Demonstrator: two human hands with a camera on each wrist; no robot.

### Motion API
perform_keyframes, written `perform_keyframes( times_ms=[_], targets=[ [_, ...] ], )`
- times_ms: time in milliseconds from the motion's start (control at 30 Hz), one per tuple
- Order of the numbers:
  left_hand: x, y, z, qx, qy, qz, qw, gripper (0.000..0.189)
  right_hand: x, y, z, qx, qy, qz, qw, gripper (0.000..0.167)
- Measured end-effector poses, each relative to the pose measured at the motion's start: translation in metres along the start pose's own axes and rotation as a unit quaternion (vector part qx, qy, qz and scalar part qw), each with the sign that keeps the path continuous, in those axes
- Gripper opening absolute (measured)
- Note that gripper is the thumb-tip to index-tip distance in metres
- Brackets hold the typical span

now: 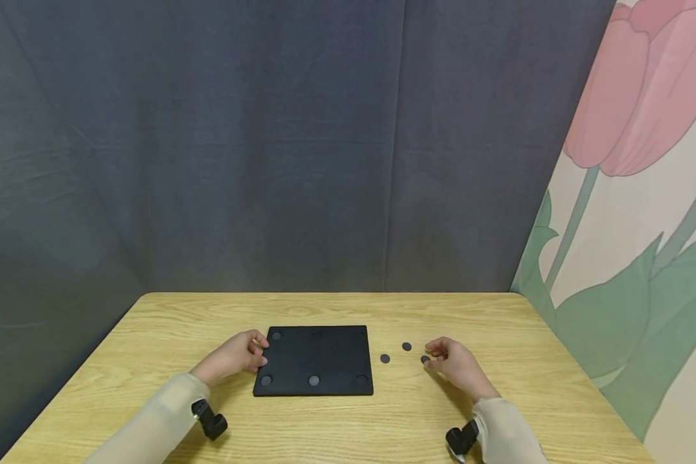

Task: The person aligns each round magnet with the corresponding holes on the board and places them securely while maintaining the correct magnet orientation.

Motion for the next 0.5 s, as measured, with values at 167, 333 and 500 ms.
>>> perform_keyframes(
  times_ms=[167, 333, 500],
  targets=[
    [-0.0015, 0.0002, -0.0014, 0.002, 0.0, 0.003, 1.0, 0.024, 0.0018, -0.0022, -0.0015, -0.011, -0.005, -0.009, 0.9999, 0.031],
    [-0.0015, 0.0009, -0.0016, 0.004, 0.003, 0.001, 1.0, 0.024, 0.003, -0.0031, -0.0025, -0.014, -0.007, -0.009, 0.9998, 0.03],
    [-0.0007, 0.0002, -0.0015, 0.005, 0.004, -0.002, 1.0, 0.024, 0.0057, -0.0042, -0.0032, -0.014, -0.016, -0.006, 0.9998, 0.03]
  ],
)
Point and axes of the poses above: each hand's wrist, its own z-axis away from the middle knuckle, its own y-axis out of the back of the hand, x = y × z, the point moved 8 cm from there along -z, towards the middle knuckle, and after that the axes turned 2 degrees about -y, right-handed, at the moved point
